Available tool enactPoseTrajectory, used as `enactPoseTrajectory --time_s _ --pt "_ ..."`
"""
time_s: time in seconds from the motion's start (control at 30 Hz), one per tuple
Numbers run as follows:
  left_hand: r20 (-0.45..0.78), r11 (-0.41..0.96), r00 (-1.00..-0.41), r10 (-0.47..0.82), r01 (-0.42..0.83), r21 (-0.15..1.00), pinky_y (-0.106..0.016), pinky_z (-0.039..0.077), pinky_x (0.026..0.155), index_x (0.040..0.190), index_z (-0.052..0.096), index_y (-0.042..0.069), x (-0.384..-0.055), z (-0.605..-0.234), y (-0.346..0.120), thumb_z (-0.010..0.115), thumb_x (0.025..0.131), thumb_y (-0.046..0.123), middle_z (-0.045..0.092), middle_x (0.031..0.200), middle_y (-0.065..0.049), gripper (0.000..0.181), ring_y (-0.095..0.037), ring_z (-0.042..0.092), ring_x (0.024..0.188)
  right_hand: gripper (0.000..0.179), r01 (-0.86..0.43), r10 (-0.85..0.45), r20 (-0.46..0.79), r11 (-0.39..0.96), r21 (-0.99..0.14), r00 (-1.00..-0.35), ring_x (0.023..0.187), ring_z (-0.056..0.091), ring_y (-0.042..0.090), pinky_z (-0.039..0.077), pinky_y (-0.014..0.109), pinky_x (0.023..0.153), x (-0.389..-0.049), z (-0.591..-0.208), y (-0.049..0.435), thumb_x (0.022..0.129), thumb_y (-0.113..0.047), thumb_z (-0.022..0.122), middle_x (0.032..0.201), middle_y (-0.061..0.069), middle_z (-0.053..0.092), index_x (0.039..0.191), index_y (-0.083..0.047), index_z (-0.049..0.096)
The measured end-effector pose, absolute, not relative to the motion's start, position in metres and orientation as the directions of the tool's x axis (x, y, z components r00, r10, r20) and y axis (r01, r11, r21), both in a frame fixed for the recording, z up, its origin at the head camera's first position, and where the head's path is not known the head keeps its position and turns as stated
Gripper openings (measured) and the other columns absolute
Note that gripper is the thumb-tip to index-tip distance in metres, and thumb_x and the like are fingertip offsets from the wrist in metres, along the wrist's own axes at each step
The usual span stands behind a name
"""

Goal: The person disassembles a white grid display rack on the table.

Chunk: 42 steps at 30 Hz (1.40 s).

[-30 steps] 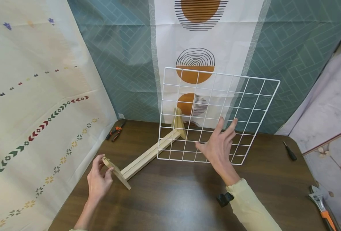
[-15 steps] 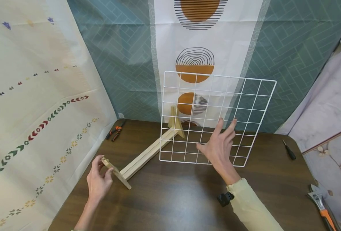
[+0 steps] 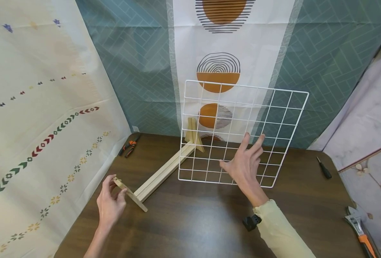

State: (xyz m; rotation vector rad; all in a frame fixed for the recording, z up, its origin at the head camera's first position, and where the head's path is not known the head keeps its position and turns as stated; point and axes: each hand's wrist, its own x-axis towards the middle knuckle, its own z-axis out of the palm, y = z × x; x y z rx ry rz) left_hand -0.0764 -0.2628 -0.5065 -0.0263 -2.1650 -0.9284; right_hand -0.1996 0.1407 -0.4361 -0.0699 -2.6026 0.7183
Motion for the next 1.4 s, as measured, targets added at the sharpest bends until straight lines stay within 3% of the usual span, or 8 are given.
enactPoseTrajectory --time_s 0.3,0.53,0.73,0.83,1.03,1.4 --pt "0.649 0.737 -0.712 -0.269 0.282 0.615 -0.043 0.058 0.061 0.13 0.052 -0.004 -0.075 -0.508 -0.262 0.079 0.07 -0.018 0.062 0.105 -0.016 0.067 -0.032 0.066 0.096 0.14 -0.057 0.165 0.384 0.861 -0.505 -0.909 0.122 0.026 0.058 0.047 0.063 0.073 -0.2 -0.436 0.141 0.054 -0.041 0.097 0.159 0.024 -0.022 0.155 -0.002 0.009" --pt "0.641 0.732 -0.712 -0.284 0.271 0.625 -0.013 0.051 0.069 0.129 0.052 -0.005 -0.073 -0.509 -0.261 0.079 0.071 -0.016 0.062 0.102 -0.015 0.065 -0.031 0.066 0.093 0.139 -0.063 0.162 0.389 0.861 -0.505 -0.907 0.121 0.027 0.058 0.047 0.063 0.072 -0.2 -0.437 0.142 0.054 -0.04 0.097 0.159 0.025 -0.019 0.155 -0.003 0.009" --pt "0.676 0.741 -0.683 -0.278 0.295 0.603 -0.011 0.05 0.069 0.128 0.053 -0.006 -0.072 -0.51 -0.259 0.08 0.069 -0.019 0.062 0.101 -0.016 0.066 -0.03 0.067 0.089 0.139 -0.068 0.161 0.394 0.859 -0.507 -0.905 0.12 0.028 0.058 0.047 0.063 0.071 -0.2 -0.438 0.142 0.053 -0.039 0.098 0.159 0.025 -0.019 0.154 -0.002 0.01" --pt "0.681 0.744 -0.677 -0.281 0.294 0.6 -0.015 0.053 0.068 0.128 0.053 -0.006 -0.071 -0.51 -0.258 0.08 0.069 -0.019 0.062 0.101 -0.015 0.066 -0.03 0.068 0.088 0.139 -0.07 0.159 0.395 0.859 -0.507 -0.905 0.119 0.028 0.058 0.047 0.062 0.069 -0.2 -0.439 0.142 0.053 -0.039 0.098 0.158 0.025 -0.02 0.154 -0.002 0.01" --pt "0.674 0.748 -0.675 -0.299 0.274 0.605 -0.034 0.057 0.065 0.128 0.053 -0.005 -0.07 -0.51 -0.256 0.08 0.069 -0.017 0.062 0.102 -0.017 0.066 -0.03 0.067 0.09 0.139 -0.073 0.156 0.393 0.858 -0.509 -0.906 0.119 0.028 0.058 0.048 0.061 0.069 -0.2 -0.439 0.142 0.054 -0.04 0.097 0.158 0.025 -0.02 0.154 -0.002 0.009" --pt "0.687 0.762 -0.656 -0.313 0.258 0.593 -0.043 0.057 0.064 0.131 0.052 -0.003 -0.067 -0.511 -0.252 0.081 0.069 -0.016 0.063 0.104 -0.017 0.069 -0.033 0.066 0.094 0.139 -0.088 0.143 0.41 0.864 -0.495 -0.901 0.117 0.029 0.059 0.047 0.06 0.066 -0.199 -0.443 0.141 0.052 -0.04 0.098 0.158 0.026 -0.019 0.153 -0.001 0.011"
